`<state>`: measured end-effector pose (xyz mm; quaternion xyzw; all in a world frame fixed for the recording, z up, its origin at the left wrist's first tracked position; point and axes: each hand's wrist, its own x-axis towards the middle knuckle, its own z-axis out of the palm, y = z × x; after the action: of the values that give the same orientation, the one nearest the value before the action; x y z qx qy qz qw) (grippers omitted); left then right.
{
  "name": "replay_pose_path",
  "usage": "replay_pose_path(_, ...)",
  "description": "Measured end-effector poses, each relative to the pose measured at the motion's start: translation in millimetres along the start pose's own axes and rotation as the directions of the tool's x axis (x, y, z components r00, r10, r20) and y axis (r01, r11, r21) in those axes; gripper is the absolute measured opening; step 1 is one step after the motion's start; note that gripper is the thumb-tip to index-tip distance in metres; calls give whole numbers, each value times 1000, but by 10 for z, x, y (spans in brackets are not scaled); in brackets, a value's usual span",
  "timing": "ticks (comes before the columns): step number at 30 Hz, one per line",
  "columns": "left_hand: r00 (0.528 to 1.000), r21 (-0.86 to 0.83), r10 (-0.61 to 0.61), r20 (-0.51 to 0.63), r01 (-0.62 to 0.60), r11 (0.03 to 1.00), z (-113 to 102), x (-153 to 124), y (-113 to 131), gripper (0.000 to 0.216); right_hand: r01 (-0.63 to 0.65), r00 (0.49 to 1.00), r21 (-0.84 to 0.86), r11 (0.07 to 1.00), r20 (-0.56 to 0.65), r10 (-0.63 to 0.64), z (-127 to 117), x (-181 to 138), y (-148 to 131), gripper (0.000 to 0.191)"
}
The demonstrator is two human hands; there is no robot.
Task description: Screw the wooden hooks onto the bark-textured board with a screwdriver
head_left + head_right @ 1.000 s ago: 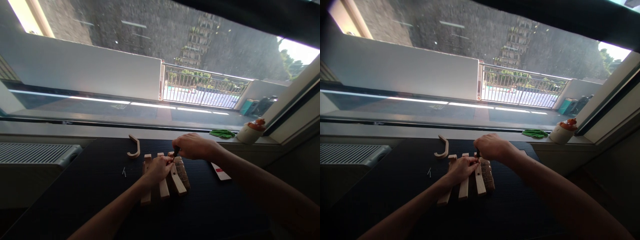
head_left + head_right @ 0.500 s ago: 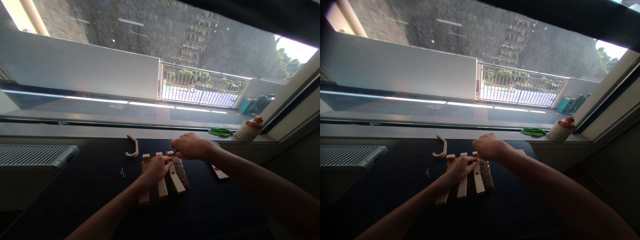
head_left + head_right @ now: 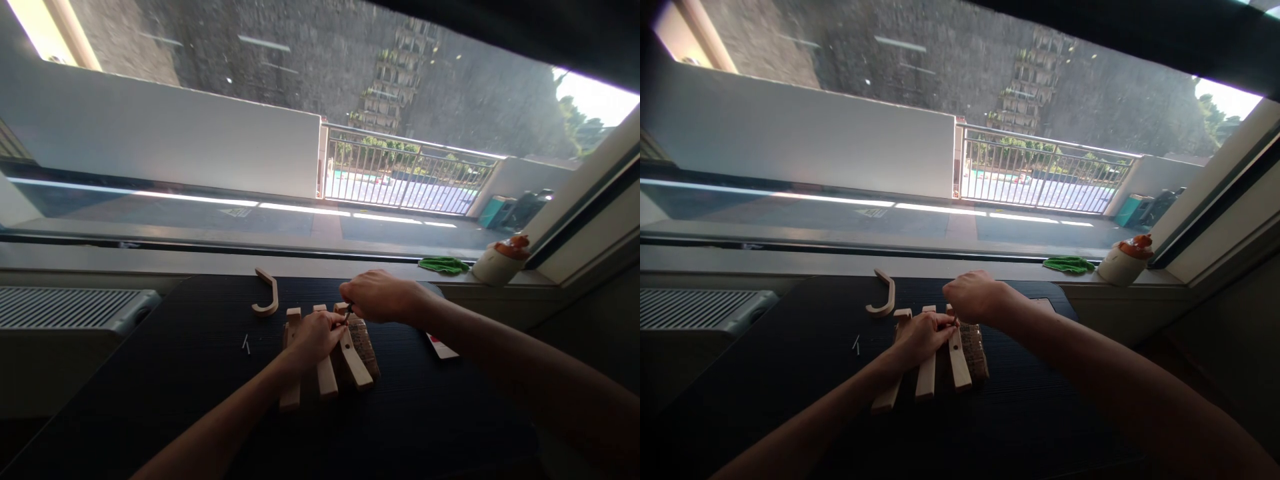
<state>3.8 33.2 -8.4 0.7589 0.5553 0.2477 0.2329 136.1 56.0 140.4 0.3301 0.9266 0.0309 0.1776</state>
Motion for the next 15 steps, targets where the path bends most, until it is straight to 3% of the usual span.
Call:
replay_pose_path(10,1000,-14,1,10,0,1000,3,-17,-10,33,-92,996,-25,995,18,92,-1,52,-54,28)
replay_pose_path(15,1000,-8,-10,15,10,1000,-10,-14,3,33,-62,998,16,998,16,62,-114,-50,-26,35)
